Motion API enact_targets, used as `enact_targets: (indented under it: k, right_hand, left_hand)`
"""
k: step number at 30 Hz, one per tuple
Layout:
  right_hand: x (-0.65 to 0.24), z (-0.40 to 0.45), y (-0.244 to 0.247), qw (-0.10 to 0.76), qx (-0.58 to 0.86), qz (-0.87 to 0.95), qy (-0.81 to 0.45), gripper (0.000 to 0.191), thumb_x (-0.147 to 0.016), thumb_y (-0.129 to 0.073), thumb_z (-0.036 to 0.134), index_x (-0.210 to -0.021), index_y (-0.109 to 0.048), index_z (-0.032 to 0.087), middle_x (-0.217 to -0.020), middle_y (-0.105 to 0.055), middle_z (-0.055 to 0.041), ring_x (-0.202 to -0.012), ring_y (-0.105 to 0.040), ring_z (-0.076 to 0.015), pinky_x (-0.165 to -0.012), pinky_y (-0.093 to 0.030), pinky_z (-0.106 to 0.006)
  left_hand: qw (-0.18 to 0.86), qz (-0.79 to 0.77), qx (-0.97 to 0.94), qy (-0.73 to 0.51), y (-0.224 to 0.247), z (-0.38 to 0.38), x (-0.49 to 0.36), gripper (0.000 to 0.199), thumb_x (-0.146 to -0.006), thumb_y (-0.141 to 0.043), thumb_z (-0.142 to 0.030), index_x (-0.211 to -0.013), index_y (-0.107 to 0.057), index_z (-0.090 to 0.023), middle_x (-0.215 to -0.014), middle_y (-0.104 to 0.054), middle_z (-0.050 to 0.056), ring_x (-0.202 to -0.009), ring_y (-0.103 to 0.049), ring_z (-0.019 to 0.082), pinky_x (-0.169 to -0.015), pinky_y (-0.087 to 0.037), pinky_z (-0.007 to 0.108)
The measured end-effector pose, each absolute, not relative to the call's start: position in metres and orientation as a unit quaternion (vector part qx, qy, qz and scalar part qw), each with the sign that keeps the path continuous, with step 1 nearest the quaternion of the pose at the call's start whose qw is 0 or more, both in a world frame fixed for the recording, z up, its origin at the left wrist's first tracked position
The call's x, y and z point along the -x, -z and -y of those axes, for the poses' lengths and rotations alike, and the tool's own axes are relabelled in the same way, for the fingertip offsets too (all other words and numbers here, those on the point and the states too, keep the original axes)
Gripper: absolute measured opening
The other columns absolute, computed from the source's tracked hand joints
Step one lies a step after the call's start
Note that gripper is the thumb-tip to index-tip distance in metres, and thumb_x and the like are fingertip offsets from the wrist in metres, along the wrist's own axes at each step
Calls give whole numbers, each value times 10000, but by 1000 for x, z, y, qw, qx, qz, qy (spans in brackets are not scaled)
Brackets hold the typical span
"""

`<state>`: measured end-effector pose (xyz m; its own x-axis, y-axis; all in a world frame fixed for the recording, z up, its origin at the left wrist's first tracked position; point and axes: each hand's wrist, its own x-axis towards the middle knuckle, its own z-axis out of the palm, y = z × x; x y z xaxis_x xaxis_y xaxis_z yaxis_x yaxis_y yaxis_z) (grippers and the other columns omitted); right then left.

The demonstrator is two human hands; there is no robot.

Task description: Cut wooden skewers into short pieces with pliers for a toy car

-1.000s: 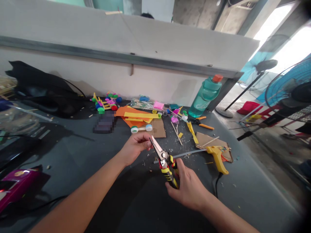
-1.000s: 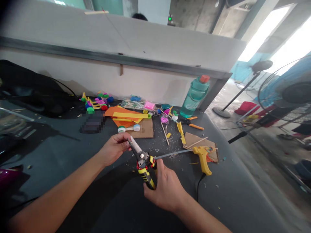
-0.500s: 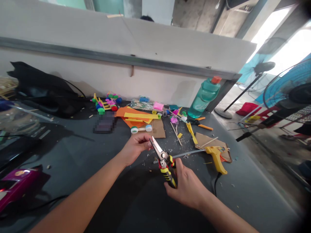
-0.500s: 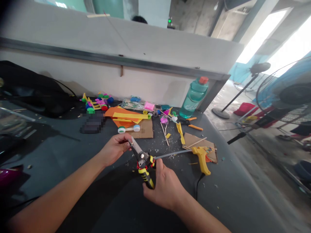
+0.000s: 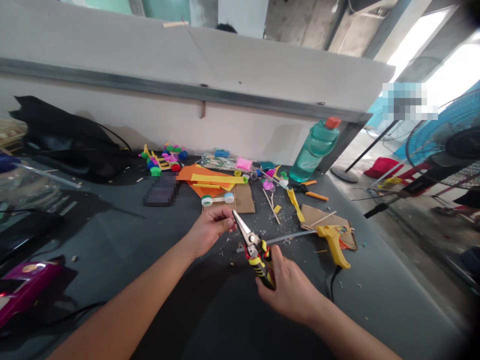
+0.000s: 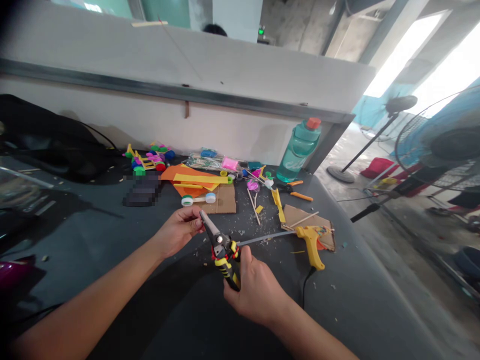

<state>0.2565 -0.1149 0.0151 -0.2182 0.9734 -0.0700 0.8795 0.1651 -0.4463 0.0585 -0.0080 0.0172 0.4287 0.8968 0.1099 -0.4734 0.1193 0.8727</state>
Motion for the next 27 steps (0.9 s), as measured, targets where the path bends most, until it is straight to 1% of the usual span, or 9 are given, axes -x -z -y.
enact_targets:
  k: [4, 10, 14, 18, 23, 25, 27]
  right_hand:
    - [-254, 114, -16, 130, 616, 749, -205, 371, -723, -549, 366, -977, -337, 198, -678, -565, 0, -568, -554, -171, -522, -335, -249]
    - [-254, 113, -15, 123, 615, 759, -174, 389, -723, -552, 372, -998, -344, 193, -674, -563, 1, -584, -571, -183, -536, -342, -258]
    - [-256, 115, -16, 112, 608, 768, -166, 360, -743, -534, 377, -986, -352, 184, -679, -568, -11, -589, -574, -185, -533, -339, -258]
    - [-259, 116, -15, 106, 609, 768, -168, 293, -764, -512, 348, -958, -363, 187, -652, -557, -2, -550, -556, -170, -510, -312, -250]
    - [-258, 114, -18, 144, 602, 752, -227, 289, -771, -513, 312, -986, -356, 199, -625, -540, 28, -522, -533, -152, -492, -293, -235]
    - [-259, 110, -21, 165, 602, 741, -248, 299, -749, -540, 317, -962, -358, 211, -618, -529, 43, -512, -506, -140, -490, -291, -229]
    - [-262, 105, -23, 186, 615, 727, -244, 319, -719, -573, 339, -930, -365, 220, -628, -524, 47, -527, -492, -137, -503, -296, -230]
  left_hand:
    - [716, -231, -450, -481, -19, 8, -58, 186, -655, -792, -252, -670, -644, -140, -644, -589, -17, -589, -508, 80, -563, -382, 203]
    - [699, -234, -486, -469, -18, 5, -53, 208, -658, -791, -287, -663, -647, -138, -635, -587, -8, -604, -500, 90, -574, -377, 211]
    - [687, -237, -507, -463, -16, 3, -51, 216, -663, -786, -306, -675, -649, -139, -647, -597, -5, -608, -501, 91, -580, -377, 215]
    - [691, -251, -501, -457, -16, 4, -52, 215, -669, -780, -292, -665, -638, -131, -629, -588, -8, -604, -502, 92, -585, -379, 219]
    - [713, -254, -458, -466, -17, 7, -56, 202, -679, -772, -254, -655, -611, -135, -636, -583, -15, -600, -513, 87, -581, -382, 214]
    - [724, -246, -448, -463, -17, 8, -57, 193, -698, -758, -263, -670, -615, -136, -635, -578, -15, -593, -516, 88, -577, -384, 216]
    - [728, -238, -449, -460, -16, 7, -56, 181, -711, -749, -270, -693, -627, -138, -645, -582, -10, -596, -524, 92, -583, -386, 220]
